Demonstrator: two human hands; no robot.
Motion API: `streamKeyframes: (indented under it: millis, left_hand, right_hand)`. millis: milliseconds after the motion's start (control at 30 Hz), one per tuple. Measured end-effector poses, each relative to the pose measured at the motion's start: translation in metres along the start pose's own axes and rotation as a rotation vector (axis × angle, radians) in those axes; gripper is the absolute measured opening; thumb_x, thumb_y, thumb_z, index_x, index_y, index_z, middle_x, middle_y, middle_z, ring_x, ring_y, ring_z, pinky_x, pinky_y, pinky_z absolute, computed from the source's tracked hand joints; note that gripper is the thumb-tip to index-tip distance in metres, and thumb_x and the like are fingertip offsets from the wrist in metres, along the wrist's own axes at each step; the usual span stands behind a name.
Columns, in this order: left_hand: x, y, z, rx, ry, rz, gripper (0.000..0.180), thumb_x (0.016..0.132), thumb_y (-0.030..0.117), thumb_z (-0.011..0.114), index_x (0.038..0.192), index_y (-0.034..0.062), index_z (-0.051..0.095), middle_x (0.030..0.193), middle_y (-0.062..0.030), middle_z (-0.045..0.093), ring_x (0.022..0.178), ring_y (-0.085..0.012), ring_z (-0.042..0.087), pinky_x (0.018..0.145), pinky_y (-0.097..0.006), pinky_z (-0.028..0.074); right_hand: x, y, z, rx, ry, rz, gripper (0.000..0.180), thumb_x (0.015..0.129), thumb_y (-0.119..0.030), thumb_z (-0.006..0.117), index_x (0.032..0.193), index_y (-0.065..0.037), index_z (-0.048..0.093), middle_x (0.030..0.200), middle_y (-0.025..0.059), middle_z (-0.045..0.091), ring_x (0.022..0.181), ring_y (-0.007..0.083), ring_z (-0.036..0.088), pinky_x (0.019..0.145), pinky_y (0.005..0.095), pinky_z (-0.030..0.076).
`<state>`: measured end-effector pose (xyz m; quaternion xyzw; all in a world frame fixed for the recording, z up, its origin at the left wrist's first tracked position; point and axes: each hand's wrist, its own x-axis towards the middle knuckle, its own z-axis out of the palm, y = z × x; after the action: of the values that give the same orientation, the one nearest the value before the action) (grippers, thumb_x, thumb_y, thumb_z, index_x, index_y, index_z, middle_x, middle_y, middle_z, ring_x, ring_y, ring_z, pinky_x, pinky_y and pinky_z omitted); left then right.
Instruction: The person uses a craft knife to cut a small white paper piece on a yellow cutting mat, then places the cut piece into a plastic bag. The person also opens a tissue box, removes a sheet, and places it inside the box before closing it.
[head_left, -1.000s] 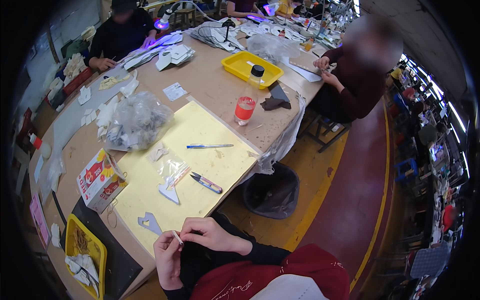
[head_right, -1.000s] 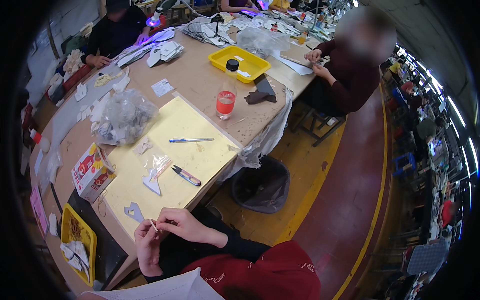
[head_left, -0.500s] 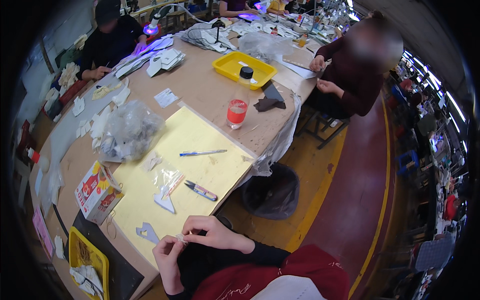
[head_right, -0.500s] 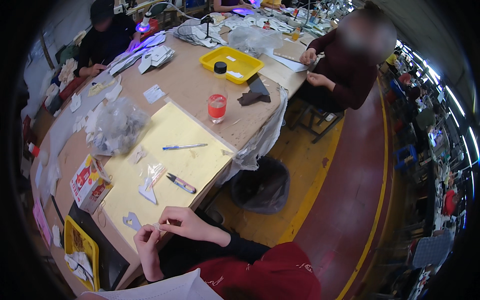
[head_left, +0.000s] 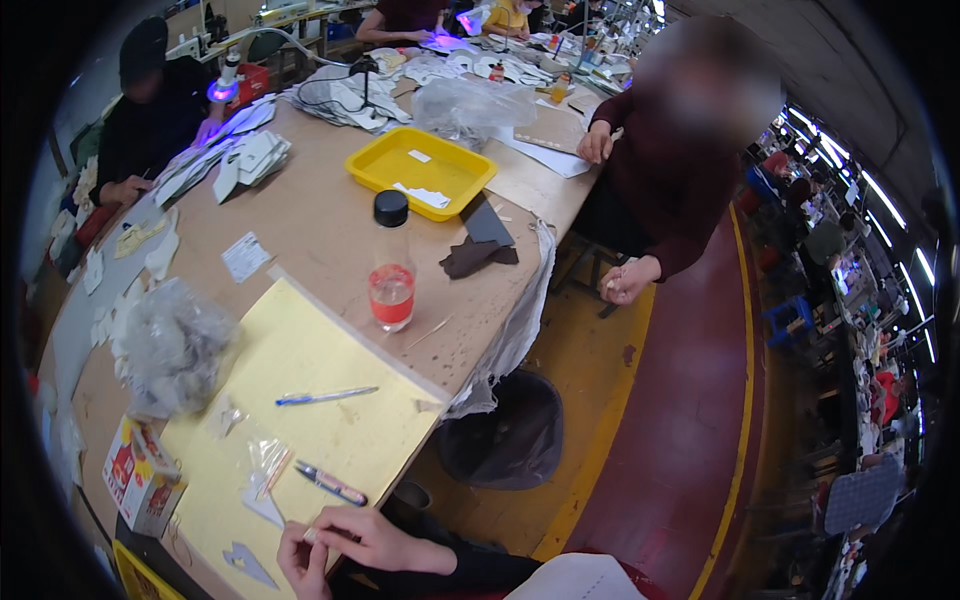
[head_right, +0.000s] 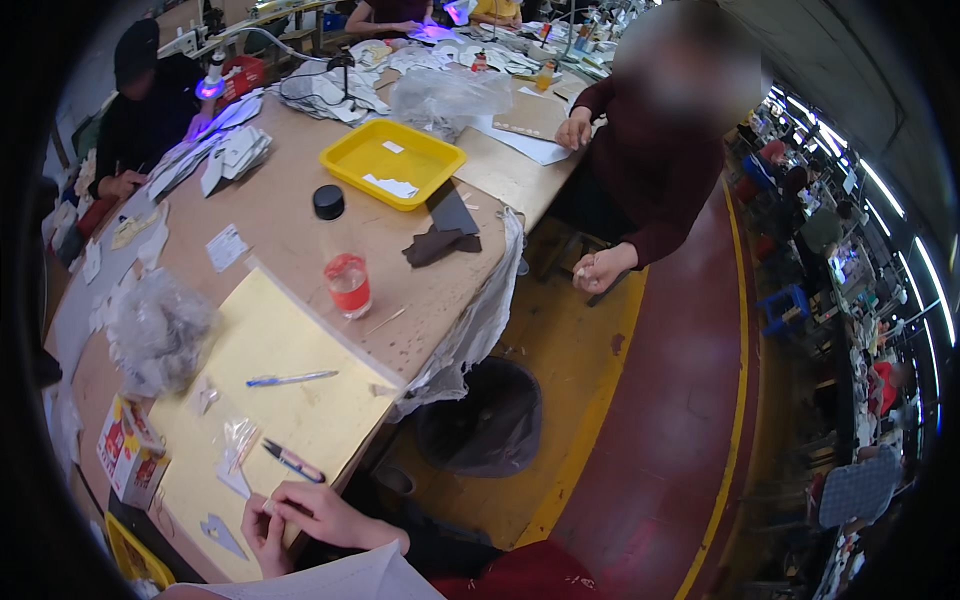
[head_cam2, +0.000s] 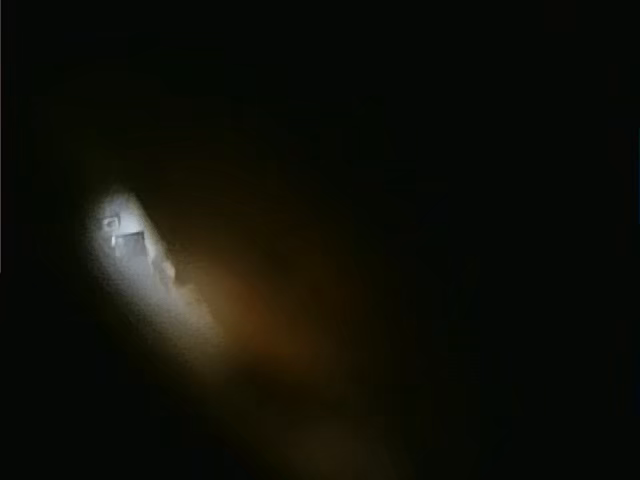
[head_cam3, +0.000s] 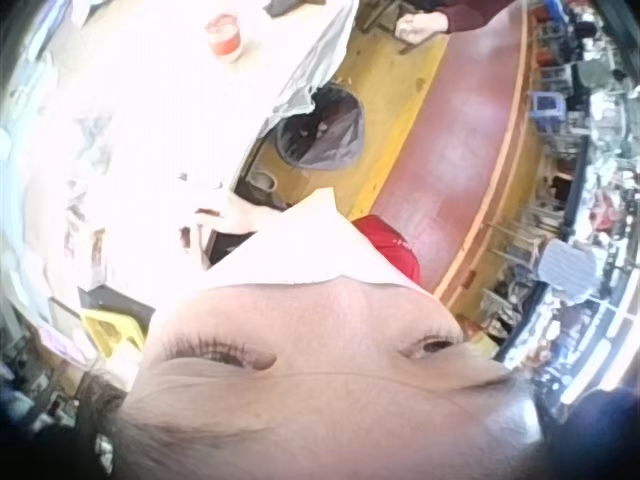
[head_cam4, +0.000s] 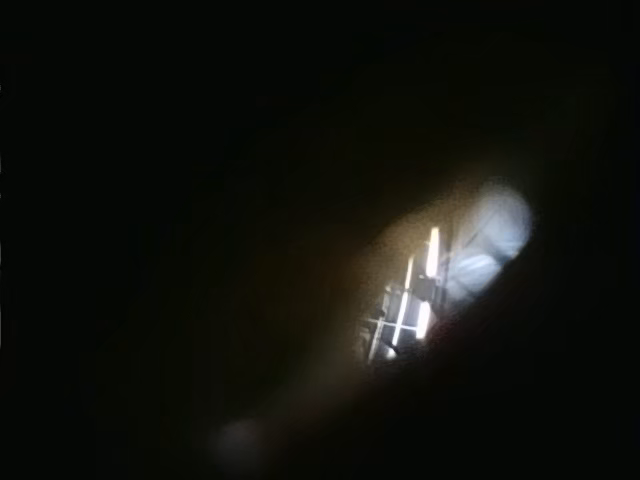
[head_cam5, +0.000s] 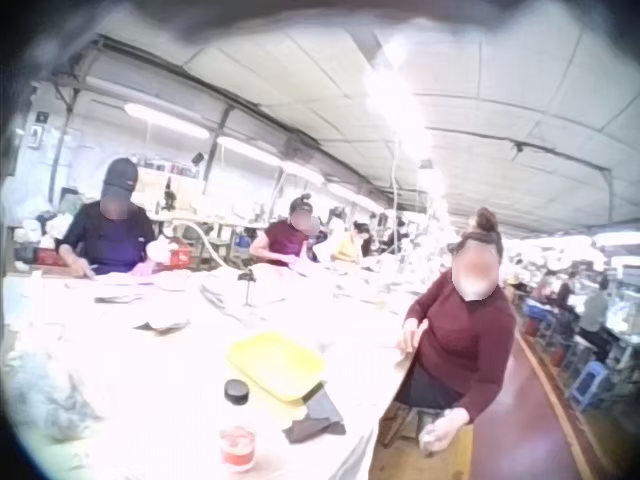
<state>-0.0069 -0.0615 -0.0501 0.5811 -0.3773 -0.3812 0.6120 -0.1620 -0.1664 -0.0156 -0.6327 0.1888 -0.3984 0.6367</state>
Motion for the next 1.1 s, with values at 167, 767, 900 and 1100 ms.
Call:
streamKeyframes:
  millis: [167,767,900,1100]
  left_hand:
    - [0.008,-0.005,-0.002,0.063,-0.037,0.163,0.017,0.092,0.016,0.068,0.090,0.0031,0.056,0.085,-0.0016,0.053,0.082,-0.0101,0.050,0.074,-0.025,0.039]
    - [0.028,0.004,0.014,0.211,0.000,0.074,0.021,0.091,0.020,0.070,0.093,0.0017,0.060,0.084,-0.0029,0.055,0.081,-0.0112,0.052,0.072,-0.026,0.041]
    - [0.028,0.005,0.015,0.226,0.003,0.077,0.022,0.091,0.021,0.070,0.093,0.0014,0.061,0.084,-0.0032,0.055,0.080,-0.0115,0.052,0.071,-0.026,0.041]
    - [0.028,0.008,0.017,0.247,0.003,0.075,0.024,0.091,0.023,0.071,0.094,0.0009,0.062,0.084,-0.0036,0.056,0.080,-0.0119,0.053,0.070,-0.026,0.041]
  right_hand:
    - [0.007,-0.013,-0.008,0.172,-0.089,0.118,0.012,0.097,-0.009,0.060,0.101,0.002,0.062,0.090,0.0087,0.064,0.082,0.0185,0.064,0.073,0.0287,0.050]
    - [0.055,-0.092,-0.092,0.410,-0.186,0.209,0.009,0.096,-0.007,0.061,0.095,0.001,0.059,0.086,0.0075,0.062,0.079,0.0151,0.062,0.070,0.0286,0.049]
    - [0.057,-0.092,-0.097,0.416,-0.183,0.216,0.008,0.096,-0.007,0.061,0.095,0.002,0.060,0.086,0.0075,0.062,0.078,0.0151,0.062,0.070,0.0284,0.049]
    - [0.057,-0.095,-0.104,0.424,-0.164,0.215,0.008,0.096,-0.006,0.061,0.095,0.002,0.060,0.086,0.0076,0.062,0.077,0.0150,0.062,0.069,0.0280,0.049]
